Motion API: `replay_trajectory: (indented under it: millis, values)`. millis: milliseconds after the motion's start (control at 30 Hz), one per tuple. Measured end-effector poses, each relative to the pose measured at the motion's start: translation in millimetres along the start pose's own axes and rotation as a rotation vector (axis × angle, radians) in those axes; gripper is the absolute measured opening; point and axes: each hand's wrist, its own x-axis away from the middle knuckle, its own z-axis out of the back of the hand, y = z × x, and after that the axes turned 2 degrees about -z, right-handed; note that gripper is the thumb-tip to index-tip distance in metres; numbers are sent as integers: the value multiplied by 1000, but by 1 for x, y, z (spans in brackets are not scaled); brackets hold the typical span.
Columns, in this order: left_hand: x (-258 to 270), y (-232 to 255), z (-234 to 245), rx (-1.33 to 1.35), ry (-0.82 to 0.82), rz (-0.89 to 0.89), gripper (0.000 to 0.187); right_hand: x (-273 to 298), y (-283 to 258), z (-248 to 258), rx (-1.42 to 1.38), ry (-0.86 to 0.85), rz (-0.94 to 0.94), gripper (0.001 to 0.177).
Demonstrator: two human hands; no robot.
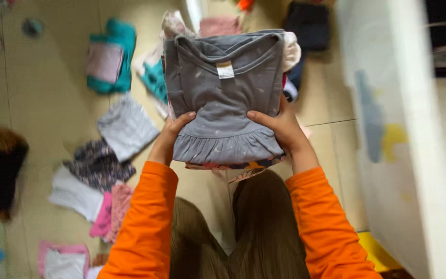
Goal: The person folds various small items of clothing by hand while sitting on the floor, and then places the folded items into a white plastic drawer.
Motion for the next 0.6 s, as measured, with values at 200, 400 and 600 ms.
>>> replay_trajectory:
  millis: [200,400,600]
  values:
    - [-26,177,-126,-158,-315,-132,54,29,-138,61,-128,262,147,77]
    - [-98,299,-311,-325,-713,-36,62,54,-247,158,-203,625,303,62]
    - [-198,284,-483,-780,-787,-52,46,31,-207,258,207,921,414,58]
